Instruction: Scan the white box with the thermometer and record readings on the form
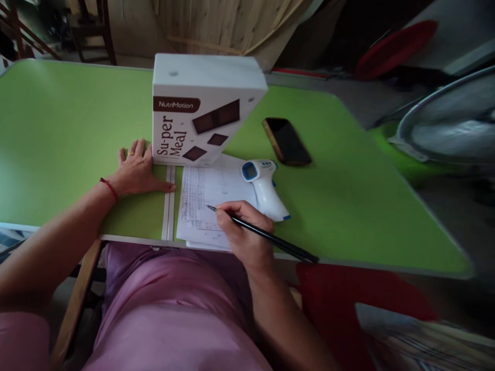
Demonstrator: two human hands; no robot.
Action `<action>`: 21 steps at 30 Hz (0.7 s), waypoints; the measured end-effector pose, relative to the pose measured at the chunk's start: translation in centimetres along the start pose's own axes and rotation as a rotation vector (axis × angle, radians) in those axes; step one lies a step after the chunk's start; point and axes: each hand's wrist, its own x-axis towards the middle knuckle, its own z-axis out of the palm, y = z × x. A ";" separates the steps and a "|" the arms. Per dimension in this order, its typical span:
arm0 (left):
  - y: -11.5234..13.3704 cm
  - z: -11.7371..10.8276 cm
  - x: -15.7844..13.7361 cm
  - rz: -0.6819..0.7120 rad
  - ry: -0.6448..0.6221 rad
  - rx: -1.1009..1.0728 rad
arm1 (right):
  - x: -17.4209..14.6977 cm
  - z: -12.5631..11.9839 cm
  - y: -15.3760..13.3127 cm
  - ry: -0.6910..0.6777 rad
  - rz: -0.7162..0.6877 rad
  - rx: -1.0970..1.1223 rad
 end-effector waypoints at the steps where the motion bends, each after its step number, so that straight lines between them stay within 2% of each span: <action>1: -0.1 0.1 0.0 0.004 0.001 -0.007 | 0.1 -0.4 0.3 0.014 -0.020 -0.013; 5: -0.2 0.2 0.0 0.014 0.023 -0.015 | 0.2 -1.7 2.3 0.029 -0.216 -0.159; 9: -0.2 -0.1 0.2 -0.014 0.087 -0.036 | -0.4 -1.5 4.2 -0.069 -0.396 -0.288; 15: -0.7 -0.4 1.0 0.048 0.194 -0.246 | 0.9 -0.8 5.6 -0.217 -0.459 -0.326; 21: -2.2 1.3 2.7 0.046 0.308 -0.330 | 2.1 -0.4 6.6 -0.194 -0.550 -0.375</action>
